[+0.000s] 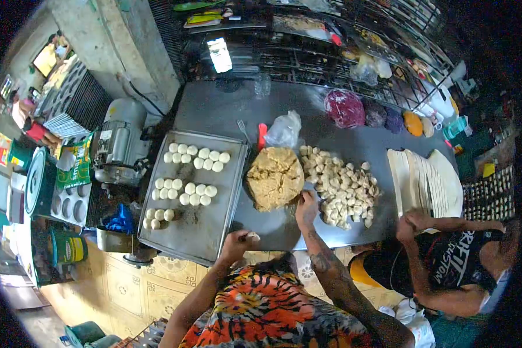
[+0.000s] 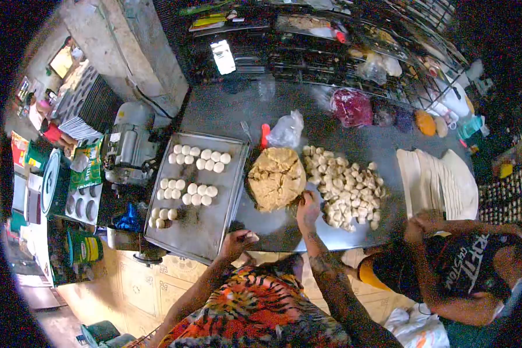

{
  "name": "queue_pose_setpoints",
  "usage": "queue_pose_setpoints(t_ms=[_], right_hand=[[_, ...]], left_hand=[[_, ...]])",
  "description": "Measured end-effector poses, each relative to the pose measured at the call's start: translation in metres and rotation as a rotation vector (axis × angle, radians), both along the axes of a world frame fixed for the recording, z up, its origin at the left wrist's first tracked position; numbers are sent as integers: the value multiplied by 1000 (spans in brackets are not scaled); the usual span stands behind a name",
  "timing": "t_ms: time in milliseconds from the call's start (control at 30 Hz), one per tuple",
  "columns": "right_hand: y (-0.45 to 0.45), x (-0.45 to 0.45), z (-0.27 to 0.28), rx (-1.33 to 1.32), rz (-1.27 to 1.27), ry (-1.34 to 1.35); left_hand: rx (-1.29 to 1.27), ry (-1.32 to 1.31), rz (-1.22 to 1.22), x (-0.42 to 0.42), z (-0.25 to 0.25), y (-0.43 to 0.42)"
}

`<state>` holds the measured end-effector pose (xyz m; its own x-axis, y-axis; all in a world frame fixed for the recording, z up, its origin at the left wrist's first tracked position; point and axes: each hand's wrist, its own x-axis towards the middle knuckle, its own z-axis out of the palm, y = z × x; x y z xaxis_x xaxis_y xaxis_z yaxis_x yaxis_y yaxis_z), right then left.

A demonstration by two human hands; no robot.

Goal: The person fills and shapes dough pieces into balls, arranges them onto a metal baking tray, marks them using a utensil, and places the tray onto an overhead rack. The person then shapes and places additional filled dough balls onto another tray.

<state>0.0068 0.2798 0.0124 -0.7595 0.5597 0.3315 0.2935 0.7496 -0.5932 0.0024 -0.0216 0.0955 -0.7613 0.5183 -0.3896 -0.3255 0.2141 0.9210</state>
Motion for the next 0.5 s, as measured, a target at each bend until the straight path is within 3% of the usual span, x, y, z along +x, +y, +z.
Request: queue_pose_setpoints(t_ms=[100, 267, 400, 500], right_hand=[[-2, 7, 3, 45, 51, 28], [10, 13, 21, 152, 189, -83], [33, 11, -4, 236, 436, -44], [43, 12, 11, 299, 558, -112]], left_hand=[[-20, -17, -12, 4, 3, -4], [-282, 76, -23, 9, -2, 20], [53, 2, 207, 29, -8, 53], [83, -76, 319, 44, -12, 81]])
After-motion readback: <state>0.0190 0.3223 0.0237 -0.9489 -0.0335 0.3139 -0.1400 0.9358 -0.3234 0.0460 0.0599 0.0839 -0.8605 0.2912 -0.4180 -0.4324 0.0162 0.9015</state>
